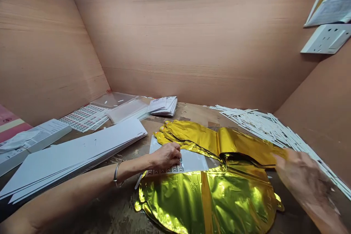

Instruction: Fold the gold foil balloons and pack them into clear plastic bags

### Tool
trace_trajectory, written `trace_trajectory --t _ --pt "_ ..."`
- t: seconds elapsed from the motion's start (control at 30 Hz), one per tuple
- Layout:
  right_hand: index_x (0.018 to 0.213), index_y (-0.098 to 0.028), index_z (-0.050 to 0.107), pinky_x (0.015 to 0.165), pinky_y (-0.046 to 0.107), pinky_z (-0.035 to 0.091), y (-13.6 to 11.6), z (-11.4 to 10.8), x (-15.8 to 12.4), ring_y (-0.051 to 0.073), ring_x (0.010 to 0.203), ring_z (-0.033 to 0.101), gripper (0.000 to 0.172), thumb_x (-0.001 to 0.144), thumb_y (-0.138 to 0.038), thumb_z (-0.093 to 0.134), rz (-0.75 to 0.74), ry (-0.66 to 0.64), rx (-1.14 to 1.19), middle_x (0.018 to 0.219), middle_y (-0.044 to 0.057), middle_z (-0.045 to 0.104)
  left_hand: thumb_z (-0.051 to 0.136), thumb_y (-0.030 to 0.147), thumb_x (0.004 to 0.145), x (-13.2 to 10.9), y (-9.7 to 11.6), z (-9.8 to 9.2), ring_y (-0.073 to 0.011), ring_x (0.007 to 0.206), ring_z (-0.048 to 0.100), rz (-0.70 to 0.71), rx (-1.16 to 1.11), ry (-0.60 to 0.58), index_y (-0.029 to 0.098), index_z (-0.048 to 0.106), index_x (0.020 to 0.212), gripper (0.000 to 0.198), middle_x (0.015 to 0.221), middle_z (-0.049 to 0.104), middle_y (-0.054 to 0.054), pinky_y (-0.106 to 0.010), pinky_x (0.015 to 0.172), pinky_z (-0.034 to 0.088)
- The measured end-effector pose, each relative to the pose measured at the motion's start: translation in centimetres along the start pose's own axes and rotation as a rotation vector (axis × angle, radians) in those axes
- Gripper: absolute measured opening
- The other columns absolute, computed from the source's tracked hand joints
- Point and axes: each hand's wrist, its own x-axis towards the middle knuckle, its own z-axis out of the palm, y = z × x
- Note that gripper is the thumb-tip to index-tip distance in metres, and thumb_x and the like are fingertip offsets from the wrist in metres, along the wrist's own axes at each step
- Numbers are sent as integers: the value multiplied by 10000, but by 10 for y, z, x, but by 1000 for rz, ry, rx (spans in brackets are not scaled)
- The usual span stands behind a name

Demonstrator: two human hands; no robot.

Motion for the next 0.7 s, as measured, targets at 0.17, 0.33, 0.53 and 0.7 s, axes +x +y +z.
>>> trace_trajectory --t 0.17,0.33,0.53,0.7 --pt "836 -188 624 662 280 419 -125 6 -27 164 739 534 203 825 -264 436 -379 -305 82 845 75 592 501 5 659 8 0 -1 -81 555 414 25 5 -74 114 504 491 201 563 450 15 -179 518 306" --pt "727 -182 578 630 254 375 -192 42 -49 142 710 503 190 833 -193 420 -532 -545 182 781 41 554 485 -28 612 11 5 -1 -83 516 384 17 74 -109 112 494 506 175 568 465 6 -201 481 283" --pt "724 -174 523 639 256 335 -197 70 -61 147 730 466 159 835 -162 410 -486 -499 251 755 25 522 463 53 667 6 8 9 -133 589 411 37 215 -65 125 513 579 124 647 499 -37 -249 534 307" --pt "725 -165 500 655 259 327 -194 75 -65 151 734 452 141 834 -156 412 -468 -464 279 748 27 514 469 94 683 -1 13 11 -162 653 429 151 452 -92 129 538 639 89 691 512 -52 -278 587 337"
